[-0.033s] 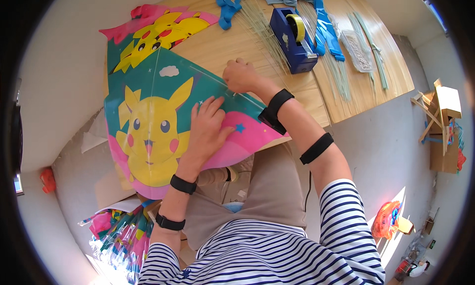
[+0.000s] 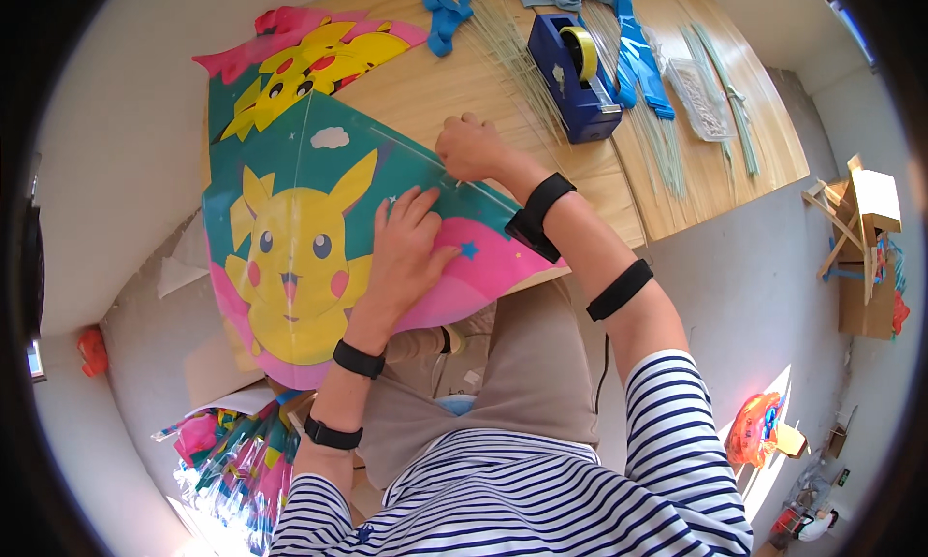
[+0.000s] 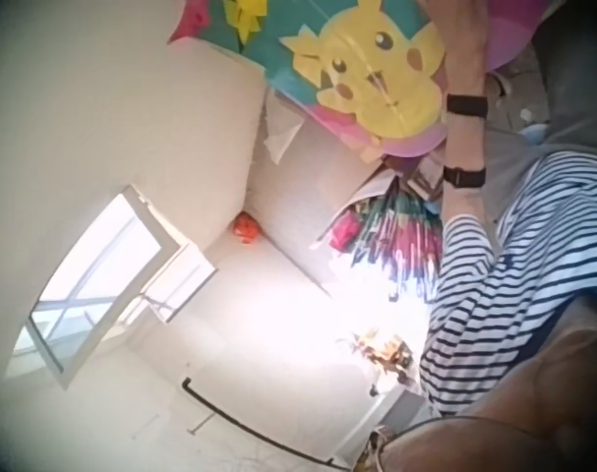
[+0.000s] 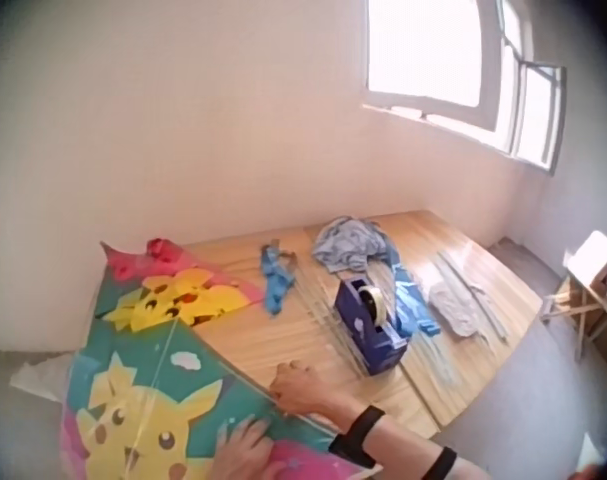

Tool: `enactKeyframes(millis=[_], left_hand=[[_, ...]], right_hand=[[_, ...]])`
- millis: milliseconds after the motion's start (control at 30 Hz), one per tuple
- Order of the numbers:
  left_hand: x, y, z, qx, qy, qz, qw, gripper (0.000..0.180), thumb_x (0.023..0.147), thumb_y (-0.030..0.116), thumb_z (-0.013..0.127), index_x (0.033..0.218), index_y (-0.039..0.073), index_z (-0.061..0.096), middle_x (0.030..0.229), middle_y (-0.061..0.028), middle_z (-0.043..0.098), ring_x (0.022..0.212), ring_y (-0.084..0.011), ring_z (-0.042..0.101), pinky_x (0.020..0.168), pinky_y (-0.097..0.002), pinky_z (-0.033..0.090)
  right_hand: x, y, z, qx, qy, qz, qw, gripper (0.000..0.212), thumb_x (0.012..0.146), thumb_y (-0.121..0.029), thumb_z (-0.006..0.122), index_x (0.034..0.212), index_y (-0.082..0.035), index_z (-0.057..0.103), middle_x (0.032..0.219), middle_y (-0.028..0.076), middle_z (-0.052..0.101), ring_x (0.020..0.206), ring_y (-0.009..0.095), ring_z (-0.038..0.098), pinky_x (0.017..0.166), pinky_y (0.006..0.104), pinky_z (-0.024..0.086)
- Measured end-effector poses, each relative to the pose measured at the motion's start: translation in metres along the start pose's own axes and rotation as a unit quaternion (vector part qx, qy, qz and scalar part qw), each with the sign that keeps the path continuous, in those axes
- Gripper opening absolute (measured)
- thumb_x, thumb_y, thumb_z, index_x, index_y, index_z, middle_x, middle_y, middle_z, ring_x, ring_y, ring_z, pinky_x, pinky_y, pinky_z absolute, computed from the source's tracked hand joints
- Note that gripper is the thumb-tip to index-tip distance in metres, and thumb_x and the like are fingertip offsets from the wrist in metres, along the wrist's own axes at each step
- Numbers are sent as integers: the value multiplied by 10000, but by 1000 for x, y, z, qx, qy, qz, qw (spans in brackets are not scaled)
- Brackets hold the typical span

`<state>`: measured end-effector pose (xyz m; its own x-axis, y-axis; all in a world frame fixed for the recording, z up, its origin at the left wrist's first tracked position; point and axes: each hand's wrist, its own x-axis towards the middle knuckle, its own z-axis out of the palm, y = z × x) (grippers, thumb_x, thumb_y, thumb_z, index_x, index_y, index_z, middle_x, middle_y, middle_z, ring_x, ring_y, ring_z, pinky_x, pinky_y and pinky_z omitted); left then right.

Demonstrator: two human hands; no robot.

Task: Assembling a plastic kite by attaching support rods and securing them with adhesive tape.

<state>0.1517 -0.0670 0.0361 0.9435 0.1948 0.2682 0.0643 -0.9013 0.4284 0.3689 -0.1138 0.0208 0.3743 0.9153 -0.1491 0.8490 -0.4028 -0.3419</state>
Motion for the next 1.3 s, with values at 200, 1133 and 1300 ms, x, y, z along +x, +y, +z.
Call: enactKeyframes(millis=[200, 1133, 1300], left_hand=[[6, -1, 8, -4, 0, 1, 1000, 342, 708, 185, 821, 927, -3, 637, 1377, -167, 555, 1348, -378, 457, 1094, -622, 325], [17, -3, 24, 22, -17, -18, 999, 502, 681, 300, 863, 1028, -2, 664, 1380, -143, 574, 1347, -338, 480, 1060, -655, 353], [17, -4, 26, 20, -16, -19, 999, 501, 683, 296, 863, 1034, -1, 665, 1389, -143, 569, 1358, -334, 474, 1061, -655, 354]], right_hand=[[2, 0, 1, 0, -10, -6, 1000, 41, 738, -103, 675, 703, -123, 681, 1037, 125, 575, 1093, 350, 518, 902, 506, 407], [-13, 1, -8, 147, 58, 166, 973, 189, 698, -204, 812, 828, -69, 789, 846, 177, 736, 830, 339, 712, 754, 441, 552], [-19, -6, 9, 78, 255, 174, 948, 165, 730, -157, 772, 811, -19, 734, 804, 179, 720, 816, 359, 703, 730, 448, 546]])
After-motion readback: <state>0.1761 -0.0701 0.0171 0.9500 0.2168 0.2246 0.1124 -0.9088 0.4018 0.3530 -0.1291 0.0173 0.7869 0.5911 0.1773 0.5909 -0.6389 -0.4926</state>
